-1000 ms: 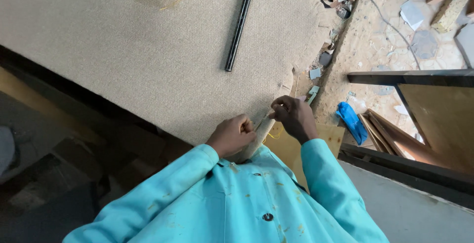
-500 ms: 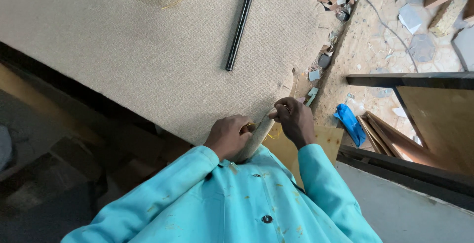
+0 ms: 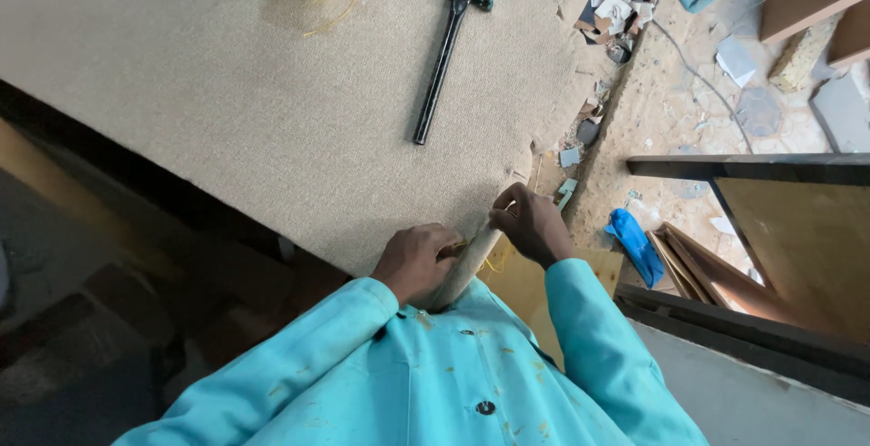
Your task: Securing fabric to a wooden furniture frame using a hammer and tensioning it with string
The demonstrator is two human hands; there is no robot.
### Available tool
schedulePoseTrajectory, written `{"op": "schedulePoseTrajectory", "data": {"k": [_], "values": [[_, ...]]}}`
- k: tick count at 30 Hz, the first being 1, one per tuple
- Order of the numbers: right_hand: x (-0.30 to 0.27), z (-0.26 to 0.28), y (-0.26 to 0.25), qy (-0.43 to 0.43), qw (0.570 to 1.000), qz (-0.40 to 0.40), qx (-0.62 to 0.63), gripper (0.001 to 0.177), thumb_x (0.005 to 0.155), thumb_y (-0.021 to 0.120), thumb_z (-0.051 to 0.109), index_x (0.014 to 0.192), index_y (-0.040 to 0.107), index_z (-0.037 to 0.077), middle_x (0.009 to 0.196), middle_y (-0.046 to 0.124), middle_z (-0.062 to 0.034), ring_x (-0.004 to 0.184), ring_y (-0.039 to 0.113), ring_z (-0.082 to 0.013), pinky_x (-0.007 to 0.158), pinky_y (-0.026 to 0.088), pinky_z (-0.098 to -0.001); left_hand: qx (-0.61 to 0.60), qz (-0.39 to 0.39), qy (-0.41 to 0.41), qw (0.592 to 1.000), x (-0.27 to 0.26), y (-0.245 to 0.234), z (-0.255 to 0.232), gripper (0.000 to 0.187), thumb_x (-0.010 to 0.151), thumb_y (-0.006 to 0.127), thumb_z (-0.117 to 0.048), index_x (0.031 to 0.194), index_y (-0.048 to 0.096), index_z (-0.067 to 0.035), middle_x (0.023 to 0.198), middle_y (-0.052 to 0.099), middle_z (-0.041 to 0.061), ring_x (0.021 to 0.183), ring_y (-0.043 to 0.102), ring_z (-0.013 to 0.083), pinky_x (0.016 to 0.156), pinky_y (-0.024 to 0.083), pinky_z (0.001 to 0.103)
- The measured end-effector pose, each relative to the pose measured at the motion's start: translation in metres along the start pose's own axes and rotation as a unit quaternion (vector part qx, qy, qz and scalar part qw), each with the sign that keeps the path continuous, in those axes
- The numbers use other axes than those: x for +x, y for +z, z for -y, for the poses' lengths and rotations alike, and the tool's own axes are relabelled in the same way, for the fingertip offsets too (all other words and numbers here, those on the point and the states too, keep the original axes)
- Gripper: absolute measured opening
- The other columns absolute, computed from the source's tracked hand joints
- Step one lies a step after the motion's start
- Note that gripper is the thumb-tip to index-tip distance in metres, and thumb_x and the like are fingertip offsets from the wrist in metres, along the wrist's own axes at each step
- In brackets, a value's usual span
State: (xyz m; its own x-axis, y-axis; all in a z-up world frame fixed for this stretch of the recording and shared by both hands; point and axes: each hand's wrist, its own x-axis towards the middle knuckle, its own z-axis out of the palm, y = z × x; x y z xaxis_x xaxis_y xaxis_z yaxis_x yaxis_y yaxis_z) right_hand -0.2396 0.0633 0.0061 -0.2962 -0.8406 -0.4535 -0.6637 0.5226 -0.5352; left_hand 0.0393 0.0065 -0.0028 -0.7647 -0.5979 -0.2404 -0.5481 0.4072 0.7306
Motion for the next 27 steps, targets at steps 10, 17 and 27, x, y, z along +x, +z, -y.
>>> {"op": "schedulePoseTrajectory", "data": {"k": [10, 17, 27], "values": [[0.037, 0.02, -0.029, -0.026, 0.988, 0.139, -0.062, 0.035, 0.1, 0.09, 0.041, 0.125, 0.087, 0.016, 0.11, 0.097, -0.0196, 0.125, 0.086, -0.0515, 0.115, 0.065, -0.0644, 0.023, 0.007, 0.012, 1.0, -0.004, -0.007, -0.013, 0.016, 0.108, 0.084, -0.02, 0.116, 0.089, -0.007, 0.116, 0.085, 0.015, 0.109, 0.088, 0.0473, 0.089, 0.074, 0.058], [0.052, 0.016, -0.021, -0.048, 0.987, 0.141, -0.057, 0.023, 0.104, 0.085, 0.036, 0.117, 0.08, 0.018, 0.09, 0.095, -0.0068, 0.097, 0.094, -0.033, 0.105, 0.068, -0.0526, 0.005, -0.006, 0.021, 1.0, -0.004, -0.006, -0.011, 0.018, 0.11, 0.084, -0.024, 0.108, 0.084, -0.006, 0.11, 0.083, 0.017, 0.105, 0.088, 0.05, 0.083, 0.074, 0.06], [0.07, 0.009, -0.017, 0.004, 0.974, 0.226, 0.021, 0.024, 0.095, 0.084, 0.016, 0.117, 0.083, 0.006, 0.089, 0.095, -0.0178, 0.078, 0.091, -0.0244, 0.073, 0.069, -0.0335, 0.007, 0.012, 0.001, 1.0, 0.0, -0.009, -0.006, 0.023, 0.108, 0.085, -0.03, 0.099, 0.082, -0.009, 0.101, 0.079, 0.014, 0.096, 0.086, 0.0493, 0.077, 0.07, 0.059]]}}
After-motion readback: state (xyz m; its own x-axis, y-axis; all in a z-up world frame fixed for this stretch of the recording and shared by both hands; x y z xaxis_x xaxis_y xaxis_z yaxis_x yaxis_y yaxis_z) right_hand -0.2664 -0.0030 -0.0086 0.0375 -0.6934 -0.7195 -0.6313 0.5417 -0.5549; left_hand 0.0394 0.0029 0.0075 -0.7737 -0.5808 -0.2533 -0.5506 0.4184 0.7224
